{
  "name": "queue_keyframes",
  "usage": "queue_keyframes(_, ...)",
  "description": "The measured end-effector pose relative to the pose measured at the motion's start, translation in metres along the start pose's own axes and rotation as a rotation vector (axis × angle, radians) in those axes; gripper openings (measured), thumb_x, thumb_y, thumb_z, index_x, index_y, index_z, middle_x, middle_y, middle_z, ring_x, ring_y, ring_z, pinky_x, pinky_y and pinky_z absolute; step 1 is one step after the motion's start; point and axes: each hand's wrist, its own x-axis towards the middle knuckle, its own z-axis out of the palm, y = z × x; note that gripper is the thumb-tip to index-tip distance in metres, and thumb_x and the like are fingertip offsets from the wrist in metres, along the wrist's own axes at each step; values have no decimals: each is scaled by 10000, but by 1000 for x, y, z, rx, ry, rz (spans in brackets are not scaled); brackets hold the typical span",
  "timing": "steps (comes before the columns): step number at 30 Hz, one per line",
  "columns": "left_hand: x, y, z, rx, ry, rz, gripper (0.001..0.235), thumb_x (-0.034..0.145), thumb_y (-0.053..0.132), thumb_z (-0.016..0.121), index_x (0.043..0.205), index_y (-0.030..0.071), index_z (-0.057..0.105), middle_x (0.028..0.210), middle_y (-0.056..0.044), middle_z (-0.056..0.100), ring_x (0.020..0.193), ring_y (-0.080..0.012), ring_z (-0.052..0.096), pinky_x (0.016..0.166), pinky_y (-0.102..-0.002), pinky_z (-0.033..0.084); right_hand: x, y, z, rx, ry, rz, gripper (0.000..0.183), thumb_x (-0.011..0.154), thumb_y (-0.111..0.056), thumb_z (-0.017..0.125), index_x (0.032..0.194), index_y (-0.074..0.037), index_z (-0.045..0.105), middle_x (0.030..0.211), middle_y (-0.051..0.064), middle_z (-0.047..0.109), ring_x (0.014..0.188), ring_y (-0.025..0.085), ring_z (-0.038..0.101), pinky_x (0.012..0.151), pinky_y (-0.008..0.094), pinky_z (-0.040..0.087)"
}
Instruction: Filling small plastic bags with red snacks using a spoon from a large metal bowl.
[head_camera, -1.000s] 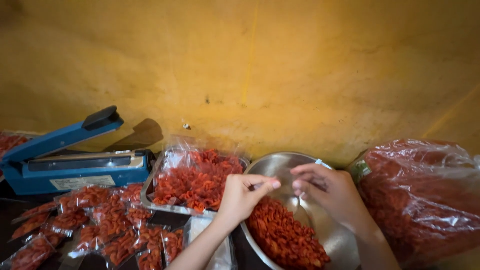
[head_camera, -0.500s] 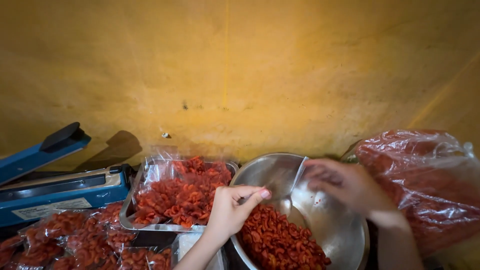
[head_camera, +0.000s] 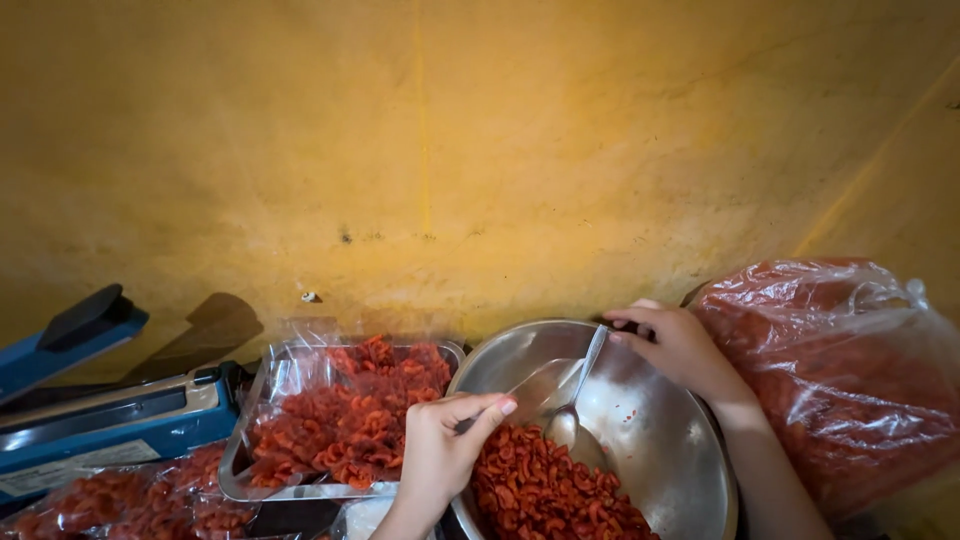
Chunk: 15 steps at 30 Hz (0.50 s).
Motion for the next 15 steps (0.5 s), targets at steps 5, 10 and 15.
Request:
queue_keyframes(5, 0, -1, 1, -1, 3, 12, 140, 688, 208, 729, 796, 128, 769, 764, -28, 770, 693, -91, 740, 638, -196, 604, -2, -10, -1, 33, 1, 45, 308, 785, -298, 612, 1066, -197, 689, 918, -55, 658, 679, 99, 574, 650, 222, 421)
queue_keyframes(10, 0, 5, -3, -53, -42, 24, 114, 672, 179, 748, 775, 131, 764, 762, -26, 766, 691, -88, 737, 661, -194, 609, 3, 2, 7, 2, 51, -65, 266, 763, -280, 651, 992, -156, 708, 889, -57, 656, 720, 97, 580, 661, 218, 406)
queue_keyframes(15, 1, 3, -5, 6, -99, 119, 100, 727, 195, 704, 808, 144, 735, 806, -5, 748, 699, -60, 701, 605, -165, 566, 3, 2, 8, -53, 30, -33, 238, 787, -311, 612, 951, -159, 693, 966, -38, 668, 743, 115, 616, 663, 250, 446)
